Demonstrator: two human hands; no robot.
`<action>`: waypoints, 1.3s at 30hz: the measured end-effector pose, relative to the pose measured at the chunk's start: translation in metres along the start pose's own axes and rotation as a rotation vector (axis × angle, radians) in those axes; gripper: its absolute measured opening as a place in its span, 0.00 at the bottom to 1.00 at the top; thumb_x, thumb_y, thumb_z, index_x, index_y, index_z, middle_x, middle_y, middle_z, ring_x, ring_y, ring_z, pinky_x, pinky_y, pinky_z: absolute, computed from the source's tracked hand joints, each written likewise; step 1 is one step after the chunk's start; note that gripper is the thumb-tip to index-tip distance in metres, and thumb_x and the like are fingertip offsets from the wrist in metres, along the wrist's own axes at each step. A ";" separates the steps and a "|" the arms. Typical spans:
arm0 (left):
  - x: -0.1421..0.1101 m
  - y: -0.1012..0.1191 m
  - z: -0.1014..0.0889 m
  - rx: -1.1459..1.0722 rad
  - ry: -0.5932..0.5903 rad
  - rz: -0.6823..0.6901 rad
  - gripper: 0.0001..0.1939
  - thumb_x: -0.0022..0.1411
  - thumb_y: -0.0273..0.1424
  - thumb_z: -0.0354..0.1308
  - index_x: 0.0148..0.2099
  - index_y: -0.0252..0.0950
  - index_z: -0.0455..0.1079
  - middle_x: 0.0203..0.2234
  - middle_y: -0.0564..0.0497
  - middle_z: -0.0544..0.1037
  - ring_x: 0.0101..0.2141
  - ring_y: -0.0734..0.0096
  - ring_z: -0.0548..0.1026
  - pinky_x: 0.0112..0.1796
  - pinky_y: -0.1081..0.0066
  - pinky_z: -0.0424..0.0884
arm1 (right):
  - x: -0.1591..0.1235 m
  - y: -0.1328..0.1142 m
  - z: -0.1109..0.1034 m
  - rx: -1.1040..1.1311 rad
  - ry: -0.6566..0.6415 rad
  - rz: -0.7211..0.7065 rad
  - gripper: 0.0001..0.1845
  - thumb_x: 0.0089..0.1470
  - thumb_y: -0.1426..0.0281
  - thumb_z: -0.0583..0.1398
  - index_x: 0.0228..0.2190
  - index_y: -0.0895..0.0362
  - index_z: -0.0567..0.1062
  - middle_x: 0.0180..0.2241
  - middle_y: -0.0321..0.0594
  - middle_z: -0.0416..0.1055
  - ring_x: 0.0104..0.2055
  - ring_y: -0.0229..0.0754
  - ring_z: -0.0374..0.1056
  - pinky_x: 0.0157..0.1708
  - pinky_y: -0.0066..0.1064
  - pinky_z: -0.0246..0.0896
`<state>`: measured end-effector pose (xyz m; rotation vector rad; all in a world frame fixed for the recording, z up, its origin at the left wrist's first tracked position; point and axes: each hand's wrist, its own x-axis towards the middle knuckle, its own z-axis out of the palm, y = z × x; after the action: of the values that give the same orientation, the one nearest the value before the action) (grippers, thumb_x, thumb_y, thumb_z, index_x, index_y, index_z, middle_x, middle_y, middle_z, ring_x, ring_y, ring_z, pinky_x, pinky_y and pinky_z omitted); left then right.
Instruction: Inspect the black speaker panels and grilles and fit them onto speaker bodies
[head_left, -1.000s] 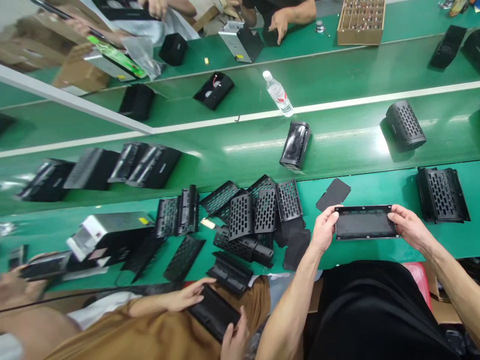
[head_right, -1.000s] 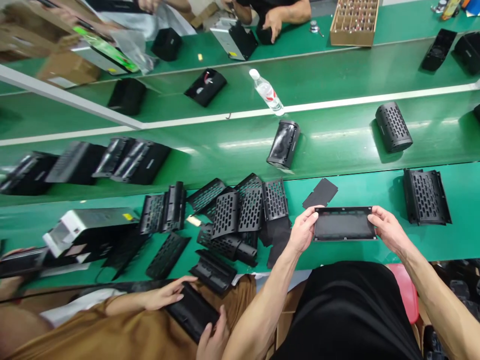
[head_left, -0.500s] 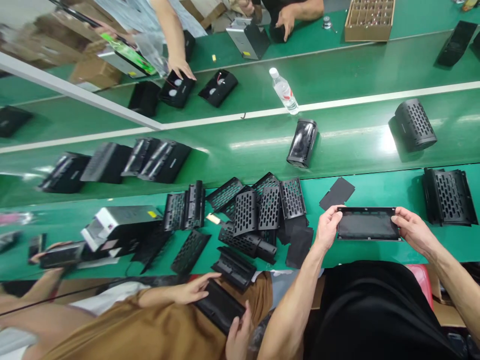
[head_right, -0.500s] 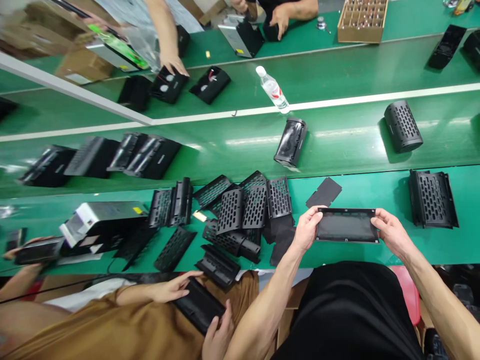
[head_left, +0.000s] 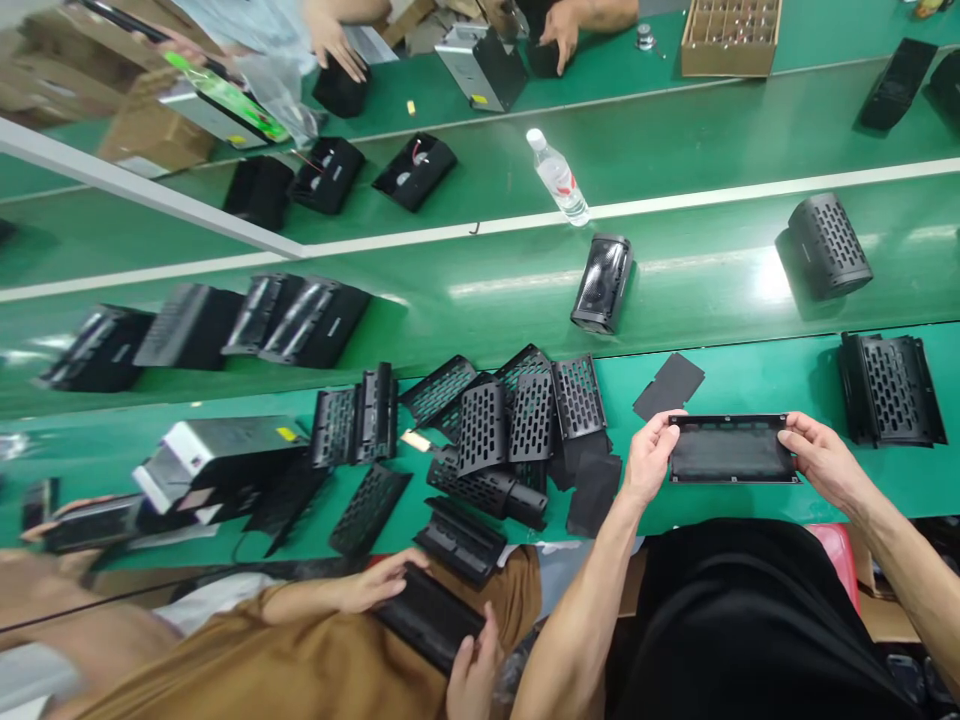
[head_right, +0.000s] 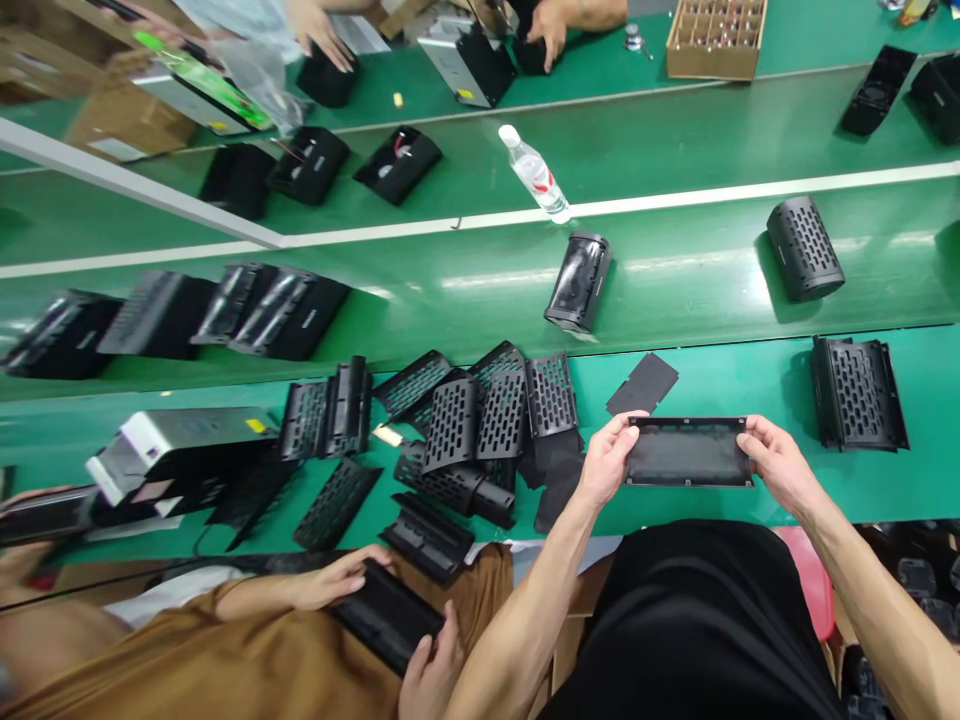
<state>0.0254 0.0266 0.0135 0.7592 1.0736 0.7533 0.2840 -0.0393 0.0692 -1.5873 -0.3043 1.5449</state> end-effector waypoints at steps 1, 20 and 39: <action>-0.001 0.000 -0.001 0.006 -0.011 0.014 0.28 0.60 0.50 0.70 0.53 0.34 0.80 0.39 0.48 0.83 0.35 0.69 0.75 0.39 0.72 0.70 | 0.000 0.001 -0.001 -0.011 -0.005 -0.010 0.28 0.39 0.53 0.79 0.31 0.52 0.72 0.25 0.28 0.66 0.24 0.34 0.60 0.22 0.25 0.59; -0.017 0.016 -0.021 0.052 -0.193 0.191 0.35 0.62 0.47 0.72 0.65 0.34 0.73 0.48 0.43 0.79 0.42 0.64 0.74 0.43 0.68 0.70 | -0.011 -0.001 -0.008 -0.100 -0.050 -0.137 0.22 0.50 0.52 0.76 0.39 0.51 0.78 0.32 0.32 0.69 0.32 0.37 0.62 0.30 0.26 0.60; -0.019 0.025 -0.019 -0.314 -0.228 0.004 0.48 0.52 0.49 0.78 0.70 0.38 0.68 0.57 0.39 0.79 0.55 0.51 0.78 0.57 0.59 0.73 | -0.015 -0.012 0.007 0.114 0.042 -0.043 0.26 0.37 0.56 0.82 0.35 0.50 0.80 0.24 0.31 0.70 0.20 0.34 0.62 0.18 0.26 0.61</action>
<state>-0.0020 0.0267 0.0379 0.5621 0.7267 0.7956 0.2795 -0.0403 0.0887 -1.5134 -0.2214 1.4684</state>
